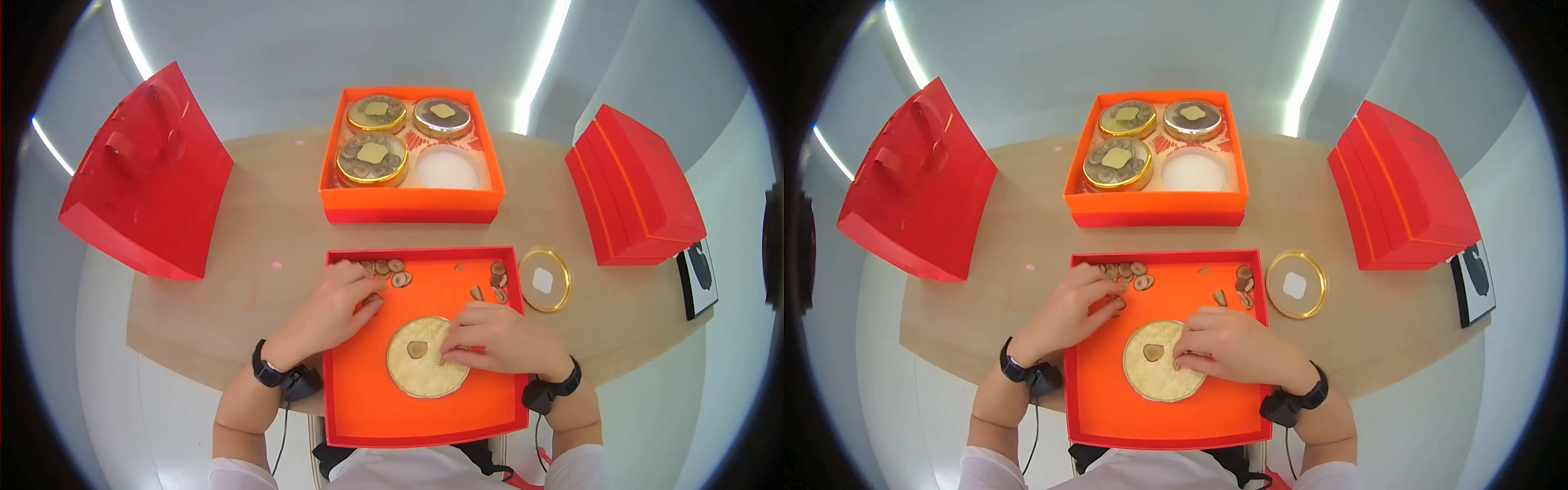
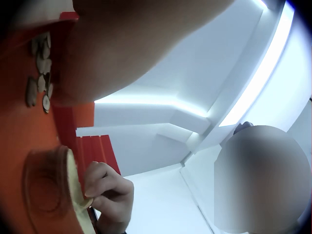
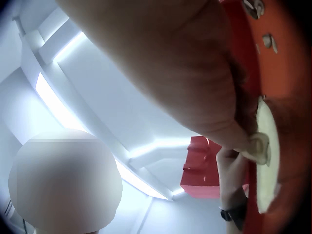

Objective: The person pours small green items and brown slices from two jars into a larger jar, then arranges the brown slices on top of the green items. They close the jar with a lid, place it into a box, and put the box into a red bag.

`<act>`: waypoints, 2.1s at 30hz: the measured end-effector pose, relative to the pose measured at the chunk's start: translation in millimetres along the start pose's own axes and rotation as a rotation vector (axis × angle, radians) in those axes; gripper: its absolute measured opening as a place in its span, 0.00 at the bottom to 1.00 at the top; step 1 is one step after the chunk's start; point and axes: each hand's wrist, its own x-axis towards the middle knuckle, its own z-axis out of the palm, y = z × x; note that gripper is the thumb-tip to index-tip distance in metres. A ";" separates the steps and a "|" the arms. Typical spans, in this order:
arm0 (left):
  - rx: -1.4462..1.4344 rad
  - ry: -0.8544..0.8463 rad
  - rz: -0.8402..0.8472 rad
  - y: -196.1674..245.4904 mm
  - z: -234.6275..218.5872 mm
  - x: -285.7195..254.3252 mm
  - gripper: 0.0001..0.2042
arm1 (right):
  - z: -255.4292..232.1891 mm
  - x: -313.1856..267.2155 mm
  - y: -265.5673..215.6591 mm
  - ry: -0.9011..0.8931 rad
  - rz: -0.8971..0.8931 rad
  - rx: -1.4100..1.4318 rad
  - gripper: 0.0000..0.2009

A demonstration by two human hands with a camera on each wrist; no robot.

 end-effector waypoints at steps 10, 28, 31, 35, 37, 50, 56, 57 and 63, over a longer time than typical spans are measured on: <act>0.154 -0.036 -0.040 -4.9 6.6 0.9 0.12 | 4.4 -5.5 11.0 -0.010 0.059 -0.060 0.08; 0.114 -0.040 -0.042 -7.9 9.6 -0.3 0.10 | -29.2 -19.9 -43.6 0.210 0.001 0.491 0.05; 0.136 -0.070 -0.057 -1.6 4.5 2.4 0.09 | -28.3 -34.8 -66.6 0.393 -0.192 0.768 0.04; 0.150 -0.065 -0.088 4.7 5.6 4.7 0.09 | -22.1 -32.7 -64.8 0.401 -0.481 0.830 0.10; 0.156 -0.076 -0.109 6.9 4.5 6.7 0.09 | -56.1 -25.1 -62.3 0.158 -0.551 0.738 0.06; 0.159 -0.077 -0.116 9.7 1.4 7.9 0.08 | -10.3 -32.7 -58.1 0.448 -0.601 0.856 0.06; 0.165 -0.082 -0.068 4.6 -0.4 7.0 0.09 | -14.6 -17.8 -37.8 0.053 0.005 0.387 0.05; 0.164 -0.087 -0.069 4.4 -1.1 7.0 0.09 | -11.7 -13.5 -32.9 -0.010 0.057 0.324 0.06; 0.065 -0.042 -0.069 -2.1 2.0 3.2 0.09 | 3.5 -2.6 -10.7 -0.002 0.110 0.025 0.07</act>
